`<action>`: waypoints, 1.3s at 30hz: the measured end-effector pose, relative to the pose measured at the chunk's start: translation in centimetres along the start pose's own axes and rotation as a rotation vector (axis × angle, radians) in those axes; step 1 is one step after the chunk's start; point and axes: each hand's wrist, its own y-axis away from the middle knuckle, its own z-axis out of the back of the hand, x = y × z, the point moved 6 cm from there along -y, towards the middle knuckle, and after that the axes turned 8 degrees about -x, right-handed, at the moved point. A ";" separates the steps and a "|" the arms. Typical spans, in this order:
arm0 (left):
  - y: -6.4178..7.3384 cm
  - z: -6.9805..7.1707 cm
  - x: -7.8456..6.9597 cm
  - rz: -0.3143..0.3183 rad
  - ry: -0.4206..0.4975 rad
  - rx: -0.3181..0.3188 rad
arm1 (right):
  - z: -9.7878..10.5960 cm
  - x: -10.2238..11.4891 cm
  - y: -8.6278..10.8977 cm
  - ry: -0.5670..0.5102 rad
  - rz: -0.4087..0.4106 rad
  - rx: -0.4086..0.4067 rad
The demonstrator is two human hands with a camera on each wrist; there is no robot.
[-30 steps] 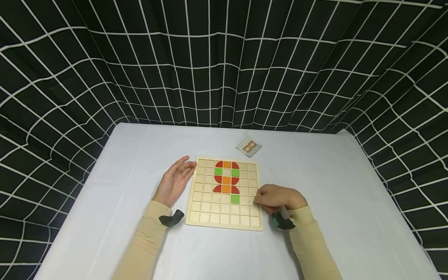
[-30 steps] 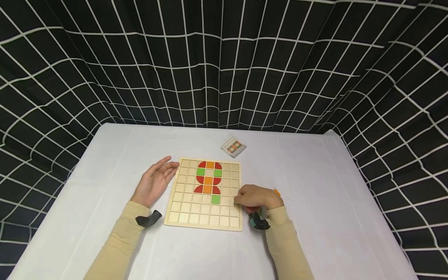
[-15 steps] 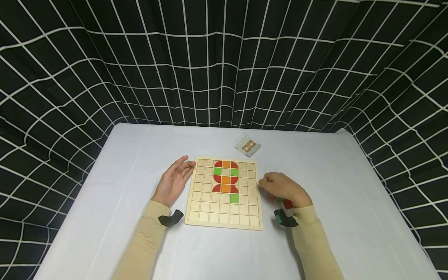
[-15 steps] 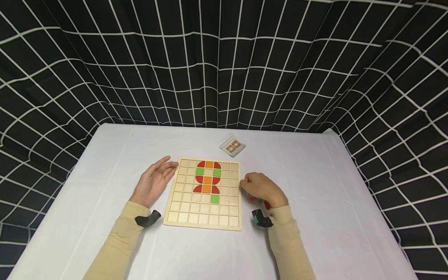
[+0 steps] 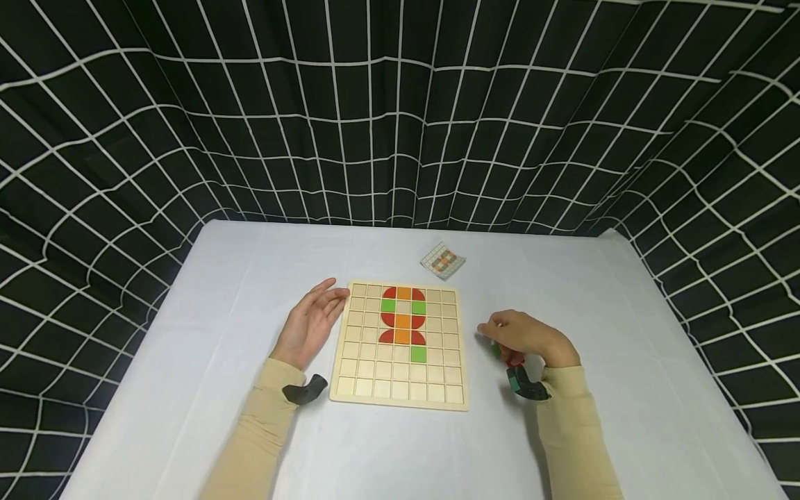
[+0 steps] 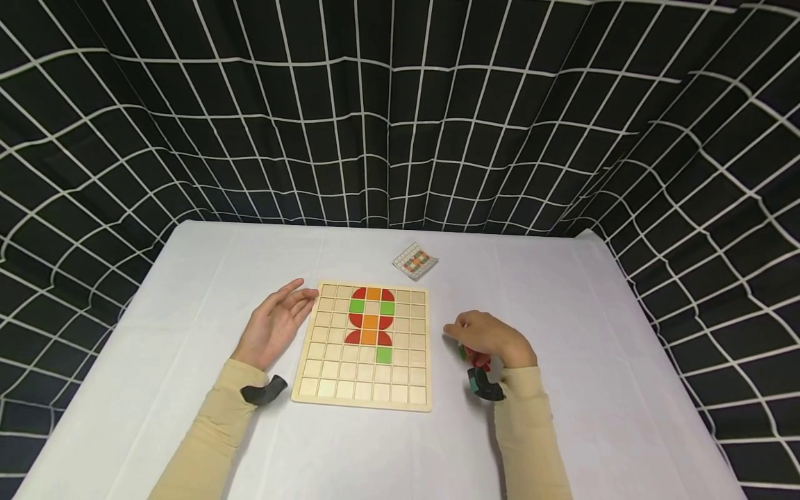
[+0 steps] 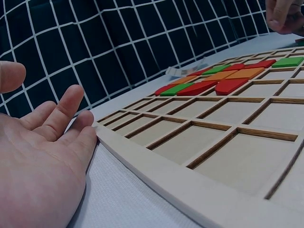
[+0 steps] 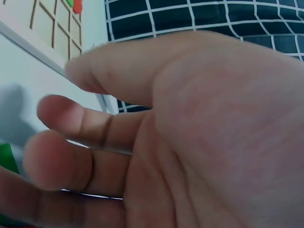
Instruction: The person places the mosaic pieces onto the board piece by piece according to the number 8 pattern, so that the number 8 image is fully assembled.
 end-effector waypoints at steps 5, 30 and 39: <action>0.0 0.1 0.0 0.000 0.006 -0.006 | -0.2 0.2 -0.5 -0.001 0.015 -0.014; 0.1 -0.1 0.0 0.006 0.014 -0.005 | -0.5 0.2 -0.2 -0.048 0.000 -0.003; 0.0 0.0 0.0 0.008 0.008 0.002 | -0.4 0.2 -0.8 -0.040 -0.001 -0.057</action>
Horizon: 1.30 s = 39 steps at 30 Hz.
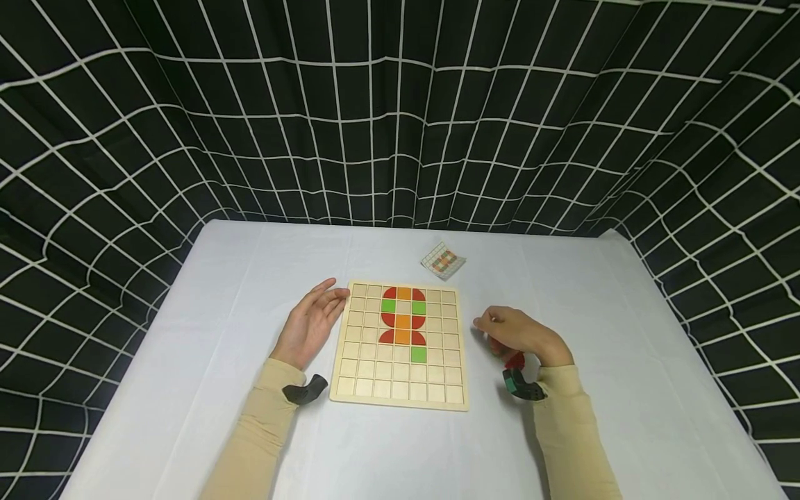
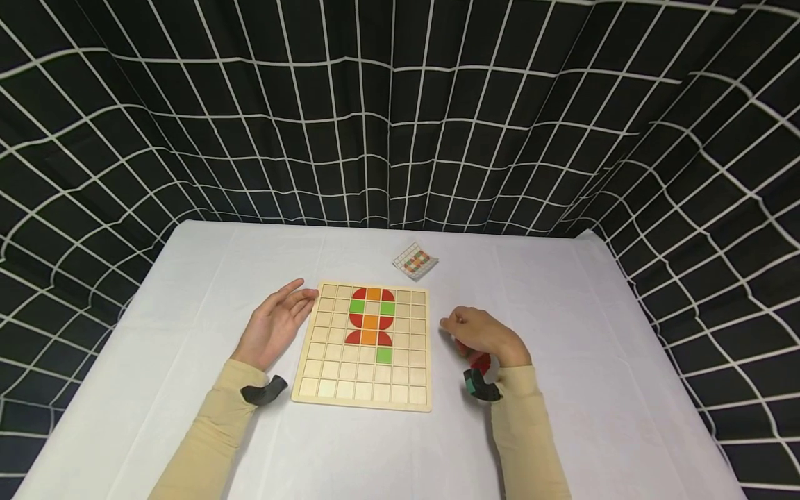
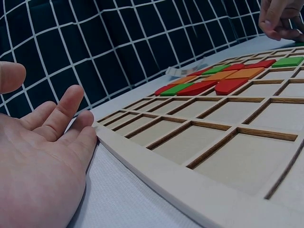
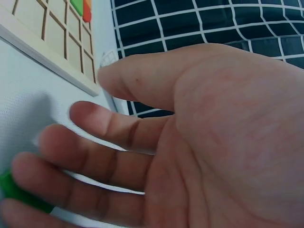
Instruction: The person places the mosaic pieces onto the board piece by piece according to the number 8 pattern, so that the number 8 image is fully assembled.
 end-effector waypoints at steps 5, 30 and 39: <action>0.0 0.0 0.0 0.002 0.001 -0.003 | 0.9 0.5 -0.3 0.033 0.066 -0.095; 0.0 0.0 0.0 0.003 0.003 -0.003 | 1.4 -0.8 -1.6 0.299 0.081 -0.288; 0.0 0.0 0.0 0.002 -0.001 0.002 | 1.2 -0.3 -1.7 0.274 0.116 -0.302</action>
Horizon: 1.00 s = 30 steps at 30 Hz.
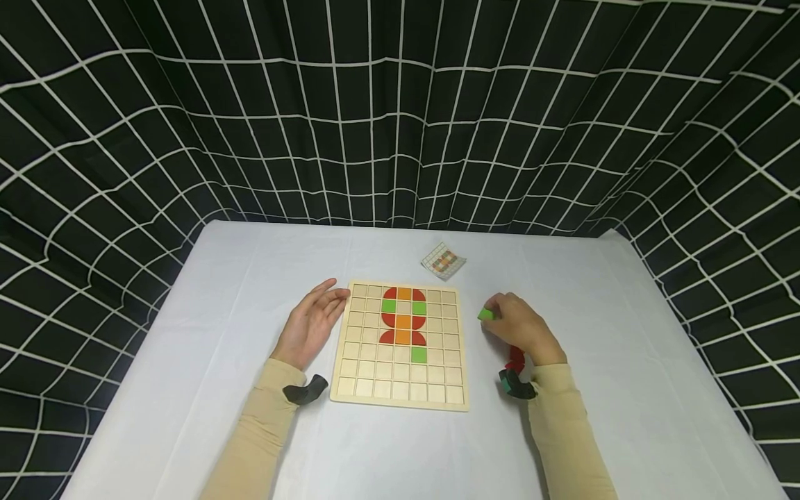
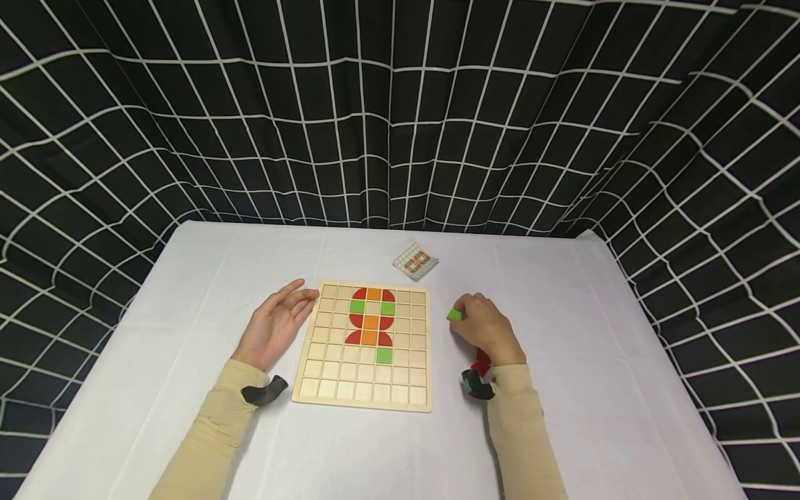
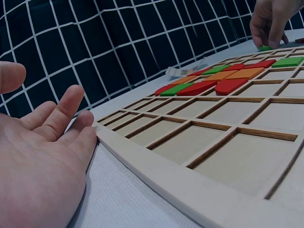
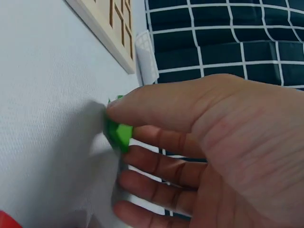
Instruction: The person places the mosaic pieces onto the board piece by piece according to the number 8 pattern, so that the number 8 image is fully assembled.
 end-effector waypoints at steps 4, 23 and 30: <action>0.0 0.0 0.0 0.002 0.002 0.003 | 0.2 0.8 0.1 -0.043 0.043 -0.042; -0.1 -0.1 0.0 0.000 0.000 -0.003 | -1.9 9.7 1.9 -0.255 0.298 -0.092; -0.1 -0.1 0.0 0.000 0.003 -0.011 | -3.6 12.0 2.8 -0.213 0.389 -0.097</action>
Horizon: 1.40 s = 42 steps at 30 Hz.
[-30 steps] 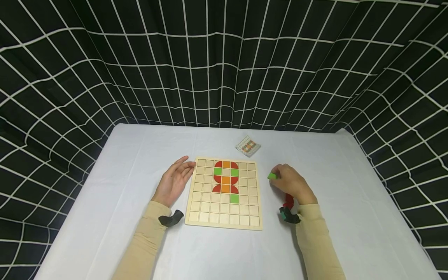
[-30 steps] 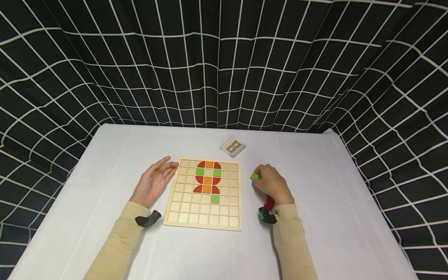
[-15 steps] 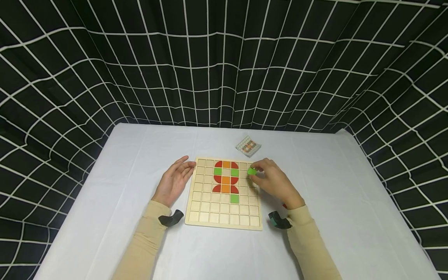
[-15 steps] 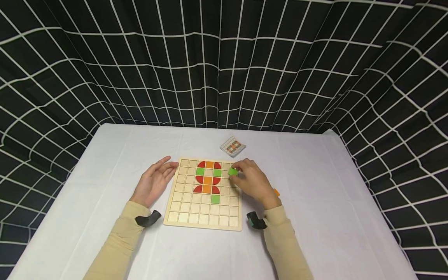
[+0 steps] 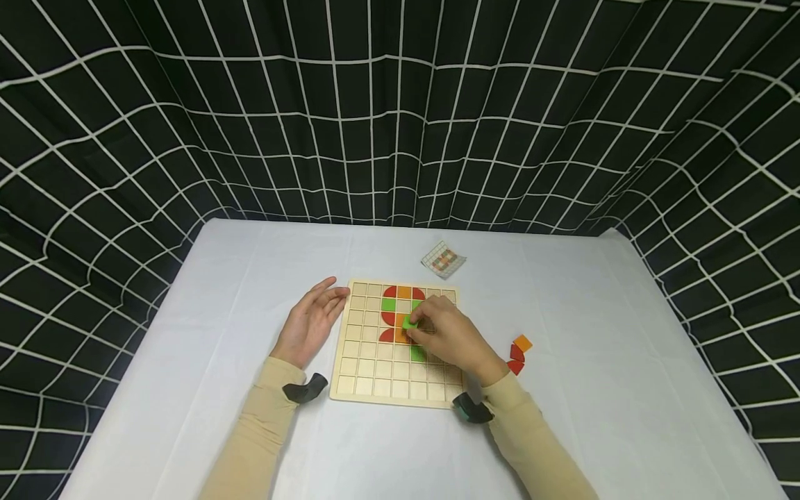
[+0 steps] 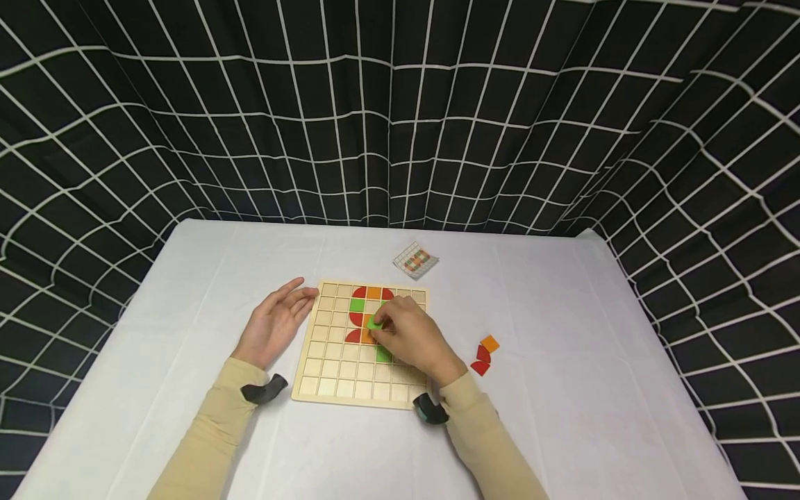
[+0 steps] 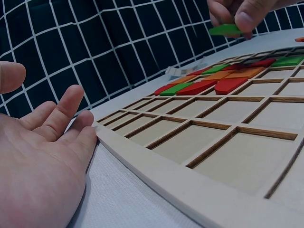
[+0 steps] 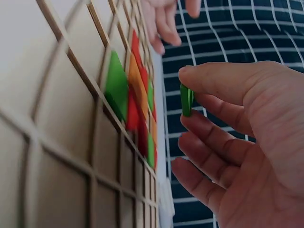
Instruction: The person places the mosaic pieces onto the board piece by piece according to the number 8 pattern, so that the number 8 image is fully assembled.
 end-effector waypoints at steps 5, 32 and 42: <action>0.0 0.0 0.0 -0.001 0.008 0.001 | -1.4 1.3 0.3 0.045 0.063 0.020; -0.1 0.0 0.0 -0.004 0.002 0.010 | -3.9 3.6 1.3 0.166 0.308 0.047; -0.1 0.2 0.1 -0.004 0.008 0.005 | -4.0 3.6 1.5 0.178 0.328 0.033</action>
